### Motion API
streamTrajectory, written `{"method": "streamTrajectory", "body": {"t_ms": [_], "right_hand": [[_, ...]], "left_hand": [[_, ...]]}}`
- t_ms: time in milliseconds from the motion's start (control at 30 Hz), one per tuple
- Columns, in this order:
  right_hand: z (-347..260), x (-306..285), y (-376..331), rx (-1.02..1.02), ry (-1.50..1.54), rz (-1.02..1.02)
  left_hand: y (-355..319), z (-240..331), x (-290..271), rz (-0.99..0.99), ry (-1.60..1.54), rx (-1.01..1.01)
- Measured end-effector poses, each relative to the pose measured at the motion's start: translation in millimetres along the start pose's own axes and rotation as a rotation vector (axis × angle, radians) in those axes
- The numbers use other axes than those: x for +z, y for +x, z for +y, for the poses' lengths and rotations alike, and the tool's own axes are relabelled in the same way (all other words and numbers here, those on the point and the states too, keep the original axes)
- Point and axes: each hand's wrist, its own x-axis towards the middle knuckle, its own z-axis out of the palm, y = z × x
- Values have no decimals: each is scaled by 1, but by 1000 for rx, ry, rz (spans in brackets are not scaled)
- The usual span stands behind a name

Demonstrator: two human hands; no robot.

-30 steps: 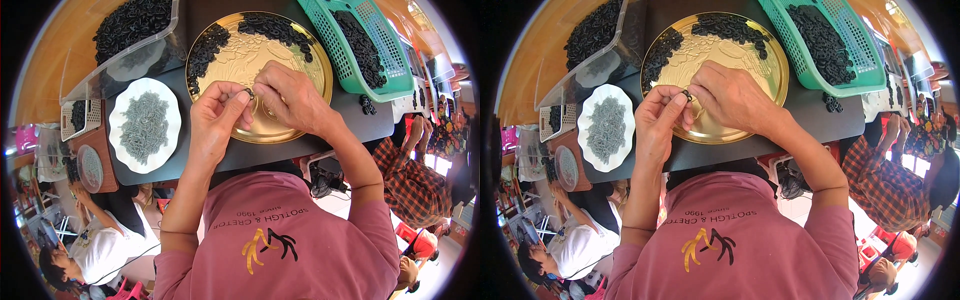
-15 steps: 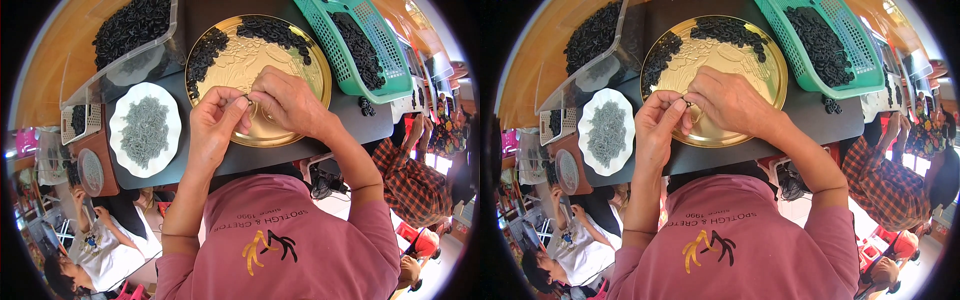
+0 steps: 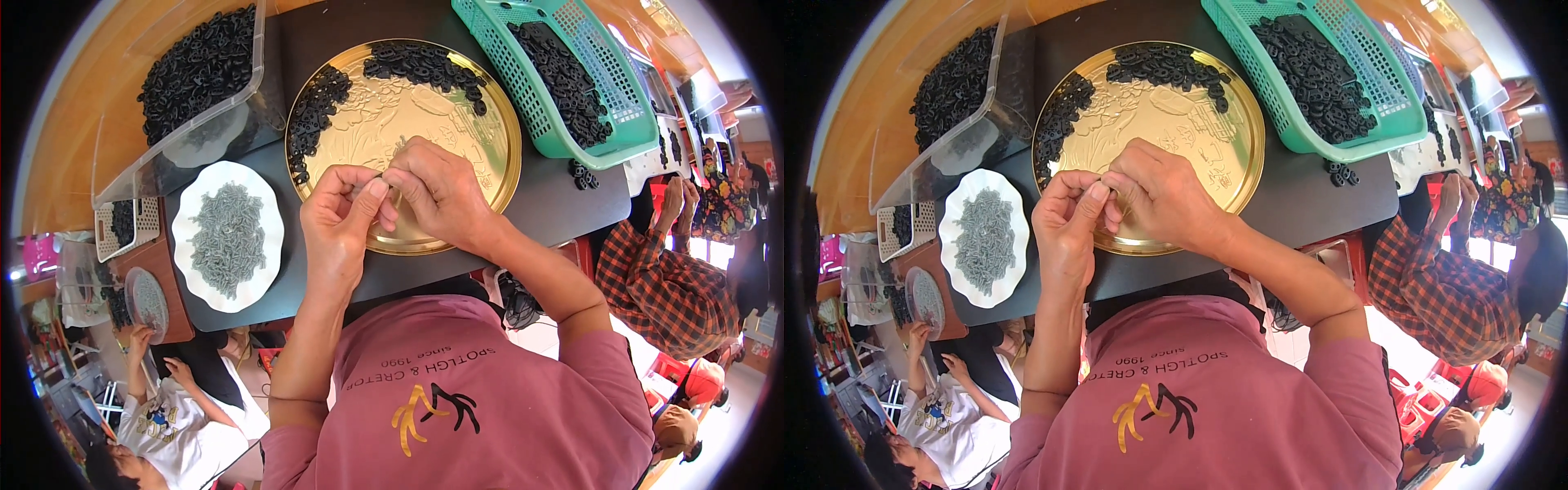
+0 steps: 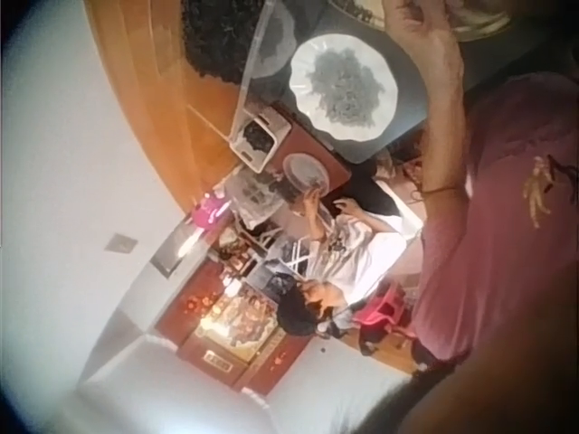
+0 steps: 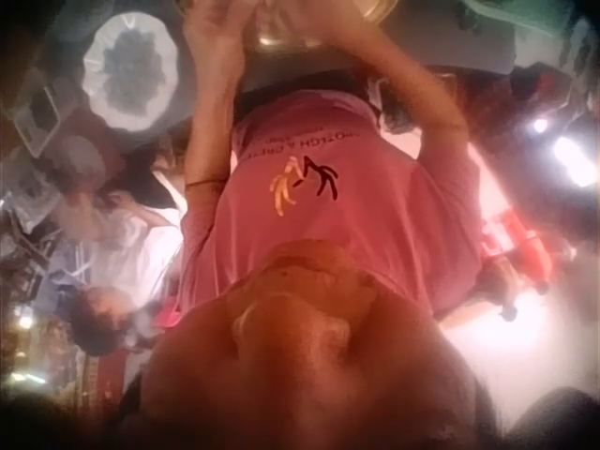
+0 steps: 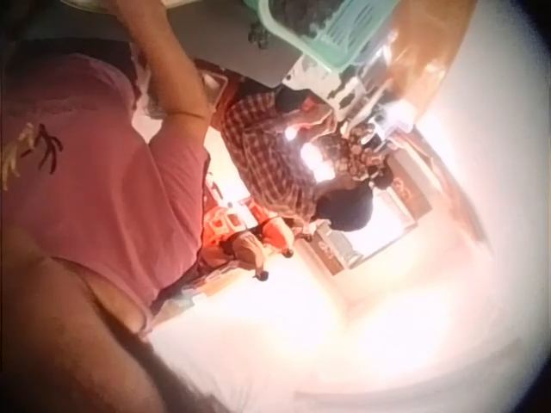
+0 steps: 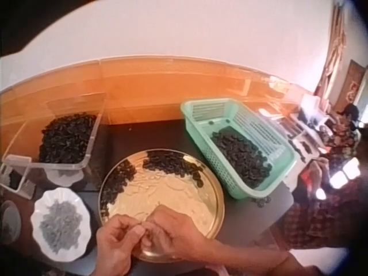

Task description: The person assembles plastic cord lock toggles by hand, repeatedly picking small springs and plastic pieces from a tray and inserting the springs into the plastic parts.

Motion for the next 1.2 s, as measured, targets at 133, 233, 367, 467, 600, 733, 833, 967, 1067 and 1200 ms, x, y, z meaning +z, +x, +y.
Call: {"method": "streamTrajectory", "body": {"t_ms": [133,233,367,467,600,733,833,967,1067,1200], "right_hand": [[2,-11,4,37,7,-47],[18,-30,10,12,-151,-21],[37,-56,5,41,-694,172],[51,-65,-4,167,-852,131],[51,-68,-4,171,-877,19],[51,-61,1,89,-815,-23],[50,-62,8,71,-748,-56],[45,-64,20,243,-605,-103],[47,-62,23,248,-647,-92],[58,-60,24,148,-714,-135]], "left_hand": [[4,5,0,-33,6,-23],[3,3,-2,-23,8,-33],[3,0,-8,-15,5,-33],[3,-1,-9,-13,15,-22],[5,-2,-10,-22,-4,-22],[5,-3,-12,-18,-21,-33],[5,-3,-13,-30,-5,-30],[5,-4,-12,-31,-18,-22],[5,-2,-10,-7,6,-31],[6,-3,-9,-17,9,-26]]}}
